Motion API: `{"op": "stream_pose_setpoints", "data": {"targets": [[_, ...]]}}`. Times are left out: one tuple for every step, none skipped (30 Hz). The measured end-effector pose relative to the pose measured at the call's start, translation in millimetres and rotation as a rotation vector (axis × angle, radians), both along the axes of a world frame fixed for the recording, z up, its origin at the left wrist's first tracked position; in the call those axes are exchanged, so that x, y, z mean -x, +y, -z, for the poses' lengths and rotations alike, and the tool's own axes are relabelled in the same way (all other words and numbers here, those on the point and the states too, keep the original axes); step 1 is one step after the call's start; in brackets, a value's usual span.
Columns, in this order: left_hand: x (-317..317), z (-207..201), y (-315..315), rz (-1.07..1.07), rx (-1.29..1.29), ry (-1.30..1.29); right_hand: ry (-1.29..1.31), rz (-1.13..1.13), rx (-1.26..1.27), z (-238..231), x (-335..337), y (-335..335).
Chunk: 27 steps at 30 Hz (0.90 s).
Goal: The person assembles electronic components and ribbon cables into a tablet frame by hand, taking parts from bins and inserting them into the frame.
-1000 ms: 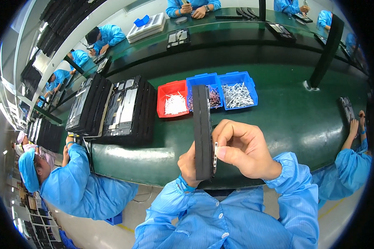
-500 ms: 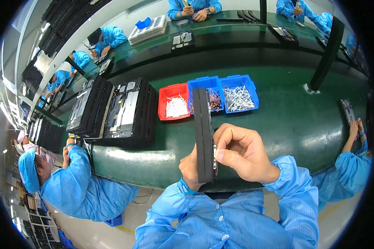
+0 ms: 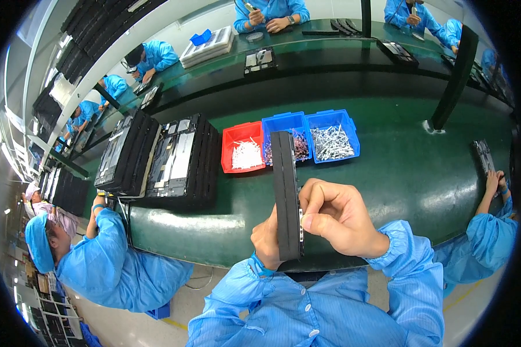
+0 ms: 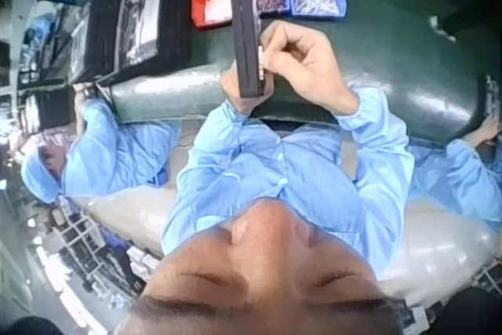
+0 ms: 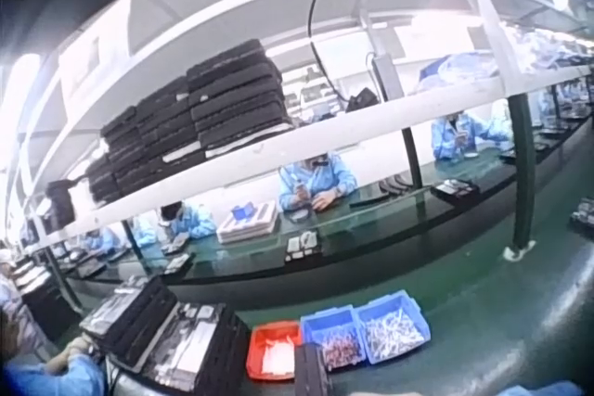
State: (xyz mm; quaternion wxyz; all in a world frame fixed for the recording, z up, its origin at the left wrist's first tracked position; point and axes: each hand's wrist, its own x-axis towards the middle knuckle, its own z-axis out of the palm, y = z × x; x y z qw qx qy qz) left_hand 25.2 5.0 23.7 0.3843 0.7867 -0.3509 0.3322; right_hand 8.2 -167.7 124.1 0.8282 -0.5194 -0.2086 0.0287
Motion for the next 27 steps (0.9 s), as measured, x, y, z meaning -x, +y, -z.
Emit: {"op": "stream_pose_setpoints", "data": {"targets": [[0.2,0.1,0.4,0.0,-0.001,-0.002,0.017,-0.006,-0.001,-1.0,0.0,-0.2],[1.1,0.7,1.0,-0.004,-0.005,0.028,0.034,-0.013,-0.002,-1.7,-0.2,-0.2],[2.1,1.3,1.5,-0.007,-0.008,0.058,0.033,-0.012,-0.002,-1.9,0.1,-0.1],[2.9,2.0,1.7,-0.007,-0.009,0.057,0.034,-0.014,-0.008,-1.9,0.5,0.2],[3.5,2.7,1.9,0.003,0.01,0.068,0.035,-0.016,-0.013,-2.0,0.7,0.2],[3.6,2.9,1.7,0.013,0.028,0.079,0.034,-0.016,-0.013,-2.3,0.8,-0.2],[3.0,2.3,1.7,0.013,0.029,0.078,0.037,-0.016,-0.006,-2.7,0.9,-0.6],[2.0,1.4,1.8,0.012,0.007,0.036,0.041,-0.017,0.0,-3.0,1.0,-1.0],[1.2,0.7,1.8,0.01,-0.015,-0.007,0.039,-0.017,0.001,-2.9,0.8,-1.1],[0.5,1.2,1.5,0.01,-0.014,-0.008,0.032,-0.013,0.007,-2.6,0.7,-1.1],[-0.6,2.5,0.9,0.01,-0.004,-0.037,0.025,-0.008,0.013,-2.5,0.8,-1.1],[-1.3,3.1,0.2,0.009,0.005,-0.065,0.024,-0.009,0.013,-2.3,1.1,-1.2],[-1.6,2.8,-0.5,0.008,0.006,-0.066,0.031,-0.001,0.011,-2.2,1.7,-1.2],[-1.8,1.6,-1.3,0.003,0.007,-0.067,0.039,0.008,0.009,-2.0,2.0,-1.2],[-1.9,0.6,-2.0,-0.002,0.009,-0.069,0.037,0.008,0.009,-1.8,2.3,-0.9],[-2.2,1.5,-2.1,-0.002,0.008,-0.07,0.031,0.014,0.01,-1.4,2.4,-0.4],[-2.5,3.3,-1.8,-0.002,0.01,-0.076,0.026,0.02,0.011,-1.4,2.3,-0.1],[-2.4,4.0,-1.9,-0.001,0.011,-0.08,0.025,0.022,0.011,-1.6,2.4,-0.1],[-1.6,3.7,-1.7,0.001,0.01,-0.08,0.03,0.024,0.018,-1.8,2.4,-0.2],[-0.7,2.6,-1.3,0.002,0.004,-0.051,0.034,0.026,0.026,-2.0,2.4,-0.5],[0.1,1.8,-1.1,0.002,-0.001,-0.021,0.033,0.026,0.025,-1.8,2.3,-0.9],[0.4,1.8,-1.2,0.003,-0.002,-0.022,0.038,0.024,0.025,-1.4,2.0,-1.4],[0.6,2.2,-1.6,-0.003,-0.001,-0.011,0.043,0.021,0.025,-1.3,1.9,-1.9],[0.5,2.7,-1.9,-0.009,0.001,0.0,0.042,0.022,0.024,-1.6,1.4,-2.3],[0.6,3.2,-1.3,-0.008,-0.001,-0.001,0.058,0.014,0.024,-2.2,0.9,-2.6],[0.8,3.5,-0.3,-0.012,-0.008,0.012,0.074,0.005,0.023,-2.5,0.4,-3.1],[0.8,3.5,0.0,-0.016,-0.015,0.025,0.073,0.008,0.022,-2.4,-0.1,-3.6]]}}
